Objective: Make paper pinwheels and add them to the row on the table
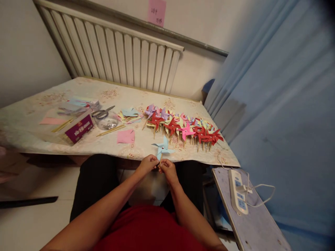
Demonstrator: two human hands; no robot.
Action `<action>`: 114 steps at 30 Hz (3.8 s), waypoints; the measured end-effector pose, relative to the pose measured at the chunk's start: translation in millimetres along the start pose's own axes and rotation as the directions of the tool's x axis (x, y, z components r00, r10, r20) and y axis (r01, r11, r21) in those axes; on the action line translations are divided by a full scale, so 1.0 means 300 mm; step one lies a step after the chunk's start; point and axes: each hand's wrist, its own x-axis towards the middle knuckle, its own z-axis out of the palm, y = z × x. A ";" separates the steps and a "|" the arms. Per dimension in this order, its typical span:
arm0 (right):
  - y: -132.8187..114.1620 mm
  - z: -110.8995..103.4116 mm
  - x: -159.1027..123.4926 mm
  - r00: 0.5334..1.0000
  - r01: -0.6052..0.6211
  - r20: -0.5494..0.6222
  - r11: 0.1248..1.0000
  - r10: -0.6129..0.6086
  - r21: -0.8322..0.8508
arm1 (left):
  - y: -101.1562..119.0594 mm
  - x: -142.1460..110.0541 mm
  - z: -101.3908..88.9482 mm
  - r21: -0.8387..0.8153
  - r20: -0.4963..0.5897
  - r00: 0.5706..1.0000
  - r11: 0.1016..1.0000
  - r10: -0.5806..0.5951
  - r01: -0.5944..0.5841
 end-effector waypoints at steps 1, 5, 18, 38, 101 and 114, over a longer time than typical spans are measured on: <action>-0.002 0.000 -0.002 1.000 0.001 0.004 1.000 -0.001 0.000 | -0.004 0.001 0.002 0.003 -0.005 1.000 1.000 0.001 -0.001; -0.009 -0.004 -0.003 1.000 -0.012 -0.012 1.000 0.012 -0.013 | -0.017 0.007 0.009 0.016 -0.009 1.000 1.000 -0.003 0.003; -0.043 -0.013 0.000 0.991 0.046 -0.122 0.999 -0.049 -0.029 | -0.054 0.016 0.006 0.095 -0.006 0.999 0.995 -0.040 0.040; -0.037 -0.017 0.017 0.982 0.007 -0.188 0.997 -0.022 -0.077 | -0.047 0.006 0.019 0.047 0.027 0.992 0.991 -0.126 0.124; 0.005 -0.019 0.009 0.991 0.045 -0.111 0.975 -0.071 -0.220 | 0.159 0.032 -0.161 0.167 -0.282 0.919 0.957 0.275 -0.235; -0.023 -0.004 -0.005 0.994 0.037 -0.088 0.963 -0.063 -0.269 | 0.138 0.063 -0.147 0.097 -0.216 0.960 0.982 0.178 -0.160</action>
